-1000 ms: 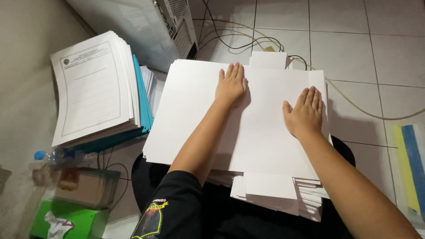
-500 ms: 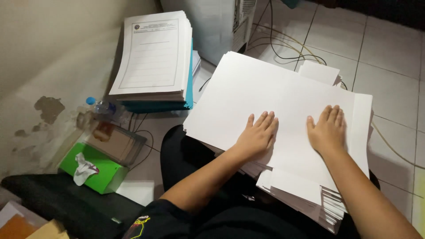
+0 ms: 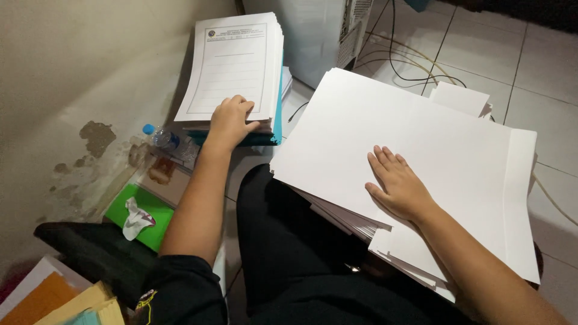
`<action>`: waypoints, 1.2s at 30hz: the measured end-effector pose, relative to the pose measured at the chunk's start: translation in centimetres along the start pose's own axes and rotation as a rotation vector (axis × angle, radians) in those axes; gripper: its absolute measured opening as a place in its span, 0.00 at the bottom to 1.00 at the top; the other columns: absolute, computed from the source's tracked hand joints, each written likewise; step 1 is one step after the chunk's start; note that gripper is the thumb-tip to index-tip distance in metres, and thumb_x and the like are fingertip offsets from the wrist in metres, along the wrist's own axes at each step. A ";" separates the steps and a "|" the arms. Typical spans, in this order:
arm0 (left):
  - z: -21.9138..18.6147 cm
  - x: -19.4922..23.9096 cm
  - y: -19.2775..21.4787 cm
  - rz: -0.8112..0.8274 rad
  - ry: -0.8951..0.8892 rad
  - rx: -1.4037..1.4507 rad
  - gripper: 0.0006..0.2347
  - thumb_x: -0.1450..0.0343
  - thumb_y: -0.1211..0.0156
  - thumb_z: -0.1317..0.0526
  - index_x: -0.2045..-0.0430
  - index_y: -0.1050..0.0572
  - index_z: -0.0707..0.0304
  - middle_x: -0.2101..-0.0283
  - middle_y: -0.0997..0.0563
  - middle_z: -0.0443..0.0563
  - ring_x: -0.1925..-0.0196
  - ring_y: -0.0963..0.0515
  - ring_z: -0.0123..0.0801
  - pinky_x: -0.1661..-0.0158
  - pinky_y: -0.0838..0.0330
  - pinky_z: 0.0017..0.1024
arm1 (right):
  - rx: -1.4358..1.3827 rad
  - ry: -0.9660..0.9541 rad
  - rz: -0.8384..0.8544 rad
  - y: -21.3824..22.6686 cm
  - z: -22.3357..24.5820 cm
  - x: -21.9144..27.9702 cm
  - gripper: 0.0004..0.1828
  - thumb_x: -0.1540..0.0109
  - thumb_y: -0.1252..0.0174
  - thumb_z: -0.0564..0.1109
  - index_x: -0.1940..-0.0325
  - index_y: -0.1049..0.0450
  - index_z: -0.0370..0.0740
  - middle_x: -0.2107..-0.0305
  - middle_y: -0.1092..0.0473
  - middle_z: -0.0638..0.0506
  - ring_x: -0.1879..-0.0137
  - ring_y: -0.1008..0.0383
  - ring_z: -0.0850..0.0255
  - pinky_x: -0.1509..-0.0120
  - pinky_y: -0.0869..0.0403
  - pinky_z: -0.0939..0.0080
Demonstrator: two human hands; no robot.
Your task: The person is organizing and stacking large white paper folders on the floor.
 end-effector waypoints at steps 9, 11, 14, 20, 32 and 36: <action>1.7 0.2 3.0 0.119 0.186 0.375 0.11 0.33 0.27 0.56 0.58 0.16 0.48 0.54 0.15 0.45 0.49 0.17 0.42 0.47 0.26 0.39 | 0.026 0.015 -0.014 -0.6 -0.5 0.0 0.43 0.33 0.67 0.72 0.19 0.52 0.51 0.22 0.55 0.48 0.17 0.59 0.56 0.17 0.63 0.52; 1.1 0.4 4.3 0.119 0.206 0.481 0.10 0.34 0.26 0.59 0.60 0.16 0.52 0.58 0.14 0.49 0.50 0.17 0.44 0.47 0.27 0.40 | 0.021 0.017 -0.013 -0.6 -0.6 0.0 0.42 0.33 0.67 0.72 0.19 0.51 0.51 0.22 0.55 0.48 0.17 0.59 0.55 0.17 0.63 0.52; 1.4 0.4 3.9 0.129 0.281 0.498 0.05 0.29 0.33 0.57 0.61 0.15 0.45 0.60 0.14 0.46 0.50 0.18 0.47 0.48 0.26 0.42 | -0.012 0.025 -0.003 -0.1 -0.4 0.3 0.41 0.33 0.66 0.71 0.19 0.52 0.51 0.22 0.55 0.48 0.18 0.59 0.56 0.17 0.63 0.52; -6.0 0.7 8.7 -0.666 -0.172 0.282 0.07 0.28 0.34 0.69 0.59 0.15 0.57 0.66 0.18 0.45 0.65 0.20 0.36 0.62 0.24 0.31 | -0.140 0.051 -0.089 -0.2 -1.3 0.2 0.39 0.31 0.68 0.71 0.22 0.44 0.50 0.25 0.48 0.46 0.18 0.54 0.55 0.17 0.62 0.51; -40.6 12.7 3.7 -0.370 -1.058 0.655 0.06 0.32 0.34 0.62 0.64 0.19 0.56 0.54 0.23 0.46 0.55 0.20 0.42 0.62 0.24 0.36 | -0.969 -0.596 -0.338 9.4 -2.5 14.8 0.36 0.36 0.47 0.40 0.24 0.47 0.35 0.34 0.39 0.29 0.26 0.41 0.41 0.27 0.39 0.34; -38.4 5.9 2.0 -0.201 -1.080 0.822 0.13 0.28 0.36 0.53 0.63 0.20 0.66 0.56 0.18 0.58 0.60 0.17 0.47 0.60 0.22 0.41 | -0.880 -1.059 -0.217 8.3 -5.5 17.5 0.35 0.35 0.53 0.39 0.22 0.47 0.52 0.32 0.36 0.53 0.29 0.37 0.55 0.28 0.40 0.51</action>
Point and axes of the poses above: each hand's wrist, its own x-axis away from the middle knuckle, its own y-axis out of the back of the hand, z = x × y, the point moved 5 cm from there along -x, towards the middle knuckle
